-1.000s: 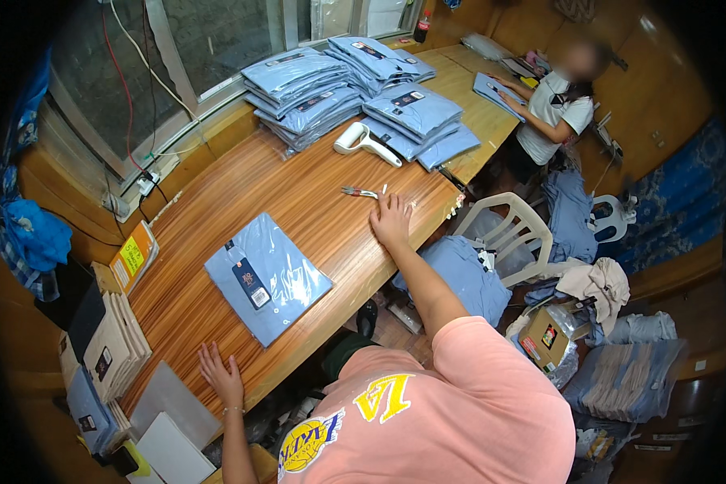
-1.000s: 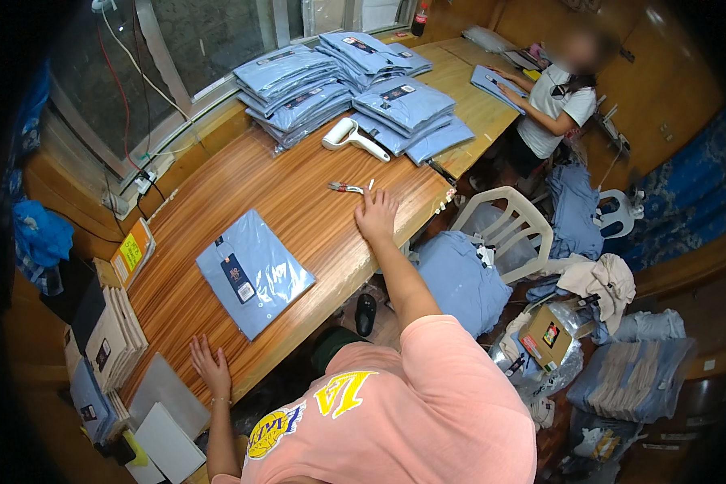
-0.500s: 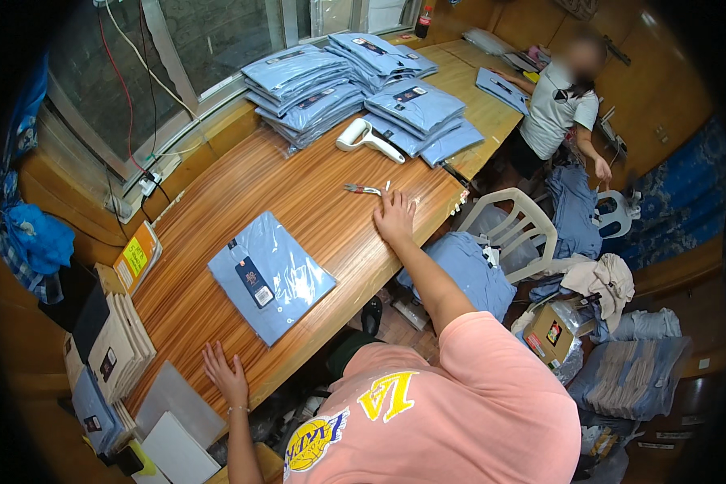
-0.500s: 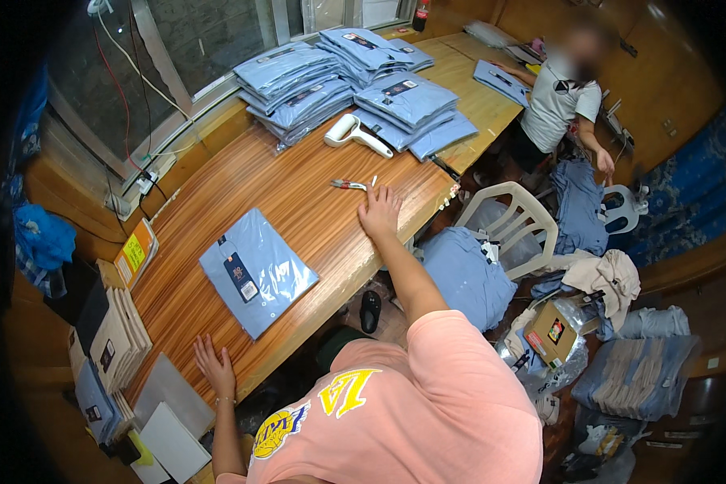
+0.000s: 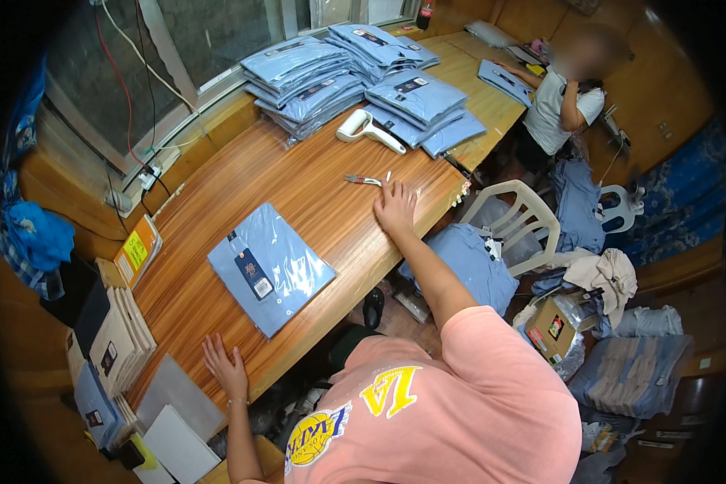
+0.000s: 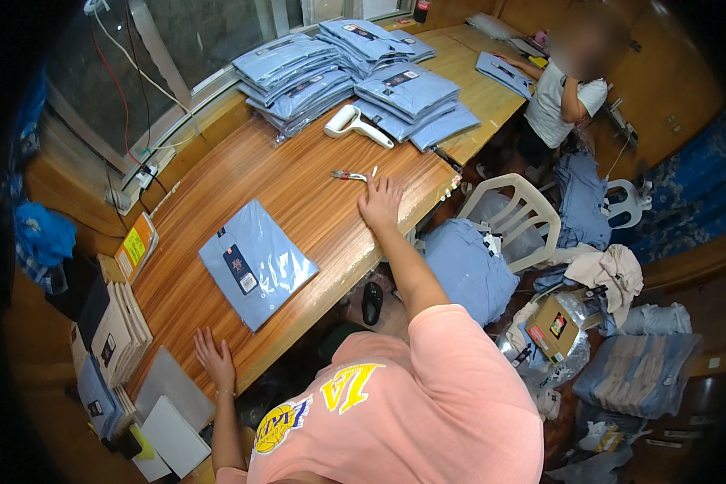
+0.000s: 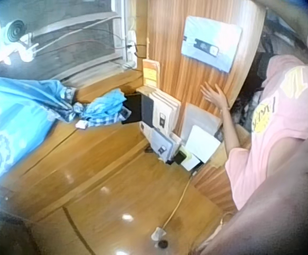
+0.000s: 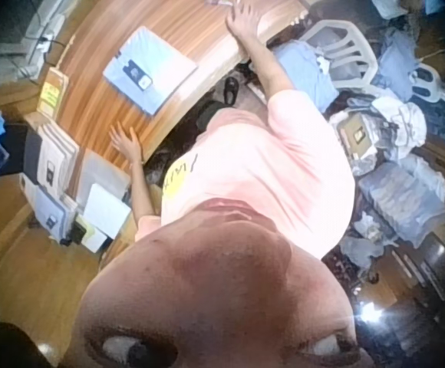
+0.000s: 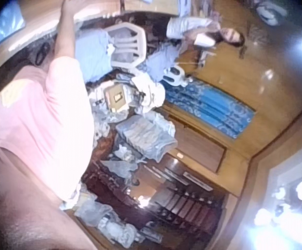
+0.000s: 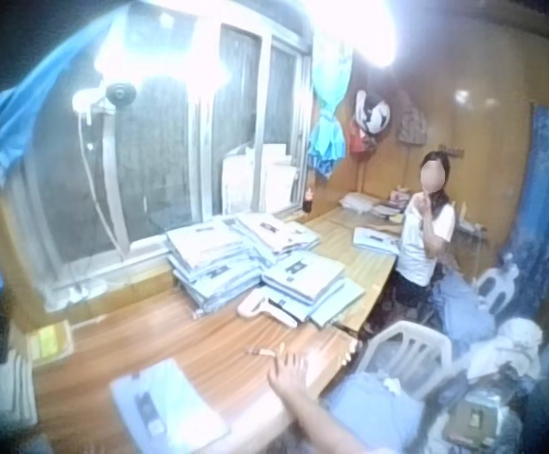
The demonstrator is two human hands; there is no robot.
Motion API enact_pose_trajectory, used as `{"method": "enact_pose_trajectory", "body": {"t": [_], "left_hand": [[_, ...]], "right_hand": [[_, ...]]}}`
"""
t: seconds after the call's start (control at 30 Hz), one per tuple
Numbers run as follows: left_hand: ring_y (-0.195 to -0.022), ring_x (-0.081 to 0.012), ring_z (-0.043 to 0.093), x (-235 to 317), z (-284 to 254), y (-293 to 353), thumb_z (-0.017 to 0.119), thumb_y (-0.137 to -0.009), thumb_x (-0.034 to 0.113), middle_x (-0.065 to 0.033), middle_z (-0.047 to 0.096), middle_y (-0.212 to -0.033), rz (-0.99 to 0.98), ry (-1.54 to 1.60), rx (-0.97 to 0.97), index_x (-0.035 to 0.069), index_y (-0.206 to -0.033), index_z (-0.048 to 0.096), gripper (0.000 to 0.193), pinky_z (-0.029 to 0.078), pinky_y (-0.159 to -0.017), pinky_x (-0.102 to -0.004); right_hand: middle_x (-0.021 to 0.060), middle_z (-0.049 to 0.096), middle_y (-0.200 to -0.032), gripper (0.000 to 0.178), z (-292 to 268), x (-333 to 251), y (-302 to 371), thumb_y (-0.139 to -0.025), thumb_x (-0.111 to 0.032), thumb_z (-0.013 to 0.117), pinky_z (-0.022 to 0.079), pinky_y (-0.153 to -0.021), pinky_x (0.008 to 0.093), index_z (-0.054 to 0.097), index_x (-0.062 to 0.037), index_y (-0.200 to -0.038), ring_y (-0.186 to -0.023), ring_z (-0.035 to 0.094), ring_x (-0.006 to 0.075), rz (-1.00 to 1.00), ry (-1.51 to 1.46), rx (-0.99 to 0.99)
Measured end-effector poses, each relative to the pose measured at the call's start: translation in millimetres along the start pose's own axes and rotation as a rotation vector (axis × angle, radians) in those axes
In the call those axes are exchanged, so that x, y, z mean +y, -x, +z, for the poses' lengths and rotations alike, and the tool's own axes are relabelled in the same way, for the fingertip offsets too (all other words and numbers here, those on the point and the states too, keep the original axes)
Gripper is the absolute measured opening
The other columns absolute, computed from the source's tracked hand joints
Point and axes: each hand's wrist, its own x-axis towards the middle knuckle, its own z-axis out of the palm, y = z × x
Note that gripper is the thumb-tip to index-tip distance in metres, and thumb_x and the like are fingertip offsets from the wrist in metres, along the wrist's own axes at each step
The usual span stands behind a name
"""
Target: The person folds a light blue collared shirt on a wooden table, places cardboard inside for structure, secures the collar with a clip, attaches a tag, and seals it inside a clear plastic bag.
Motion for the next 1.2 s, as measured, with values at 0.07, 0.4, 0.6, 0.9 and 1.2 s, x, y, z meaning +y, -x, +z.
{"method": "enact_pose_trajectory", "body": {"t": [0.07,0.4,0.6,0.9,1.2], "left_hand": [[-0.136,-0.0323,0.019,-2,1,-1,0.051,-0.09,0.027,-0.0124,0.025,-0.147,-0.004,-0.01,0.007,0.011,-0.138,0.036,0.053,0.013,-0.108,-0.0514],[-0.136,-0.0315,0.018,-6,-3,-1,0.05,-0.09,0.03,-0.0118,0.027,-0.146,-0.031,0.007,0.017,0.012,-0.137,0.038,0.052,0.013,-0.109,-0.0506],[-0.137,-0.0311,0.017,1,-6,-6,0.051,-0.09,0.029,-0.0111,0.025,-0.147,-0.04,0.045,-0.015,0.013,-0.138,0.036,0.053,0.012,-0.109,-0.0509],[-0.137,-0.0315,0.017,0,-5,-1,0.052,-0.09,0.027,-0.0115,0.023,-0.148,-0.053,0.012,-0.019,0.013,-0.139,0.034,0.054,0.011,-0.109,-0.0502],[-0.137,-0.0318,0.017,-5,-2,-1,0.053,-0.089,0.025,-0.0119,0.024,-0.147,-0.021,-0.005,-0.021,0.01,-0.138,0.036,0.054,0.012,-0.108,-0.0511]], "right_hand": [[0.0173,0.041,-0.129,0.056,-2,-3,-1,-0.084,-0.035,0.049,0.02,-0.104,0.0585,0.04,-0.0132,-0.134,-0.128,0.031,0.0349,-0.004,0.003,-0.009],[0.0178,0.044,-0.128,0.056,2,-6,-2,-0.085,-0.036,0.047,0.022,-0.102,0.0587,0.039,-0.015,-0.135,-0.126,0.034,0.0345,-0.039,0.116,-0.023],[0.0177,0.043,-0.13,0.053,1,5,0,-0.084,-0.035,0.047,0.022,-0.103,0.0572,0.043,-0.016,-0.133,-0.125,0.035,0.0338,-0.05,0.087,0.021],[0.0176,0.039,-0.134,0.054,-5,-11,-9,-0.084,-0.035,0.046,0.019,-0.105,0.0568,0.041,-0.0146,-0.135,-0.129,0.03,0.0335,-0.02,0.035,-0.064],[0.0173,0.043,-0.128,0.053,-3,-8,-3,-0.083,-0.034,0.048,0.021,-0.104,0.0576,0.043,-0.0134,-0.133,-0.127,0.032,0.0334,-0.002,0.005,-0.003]]}}
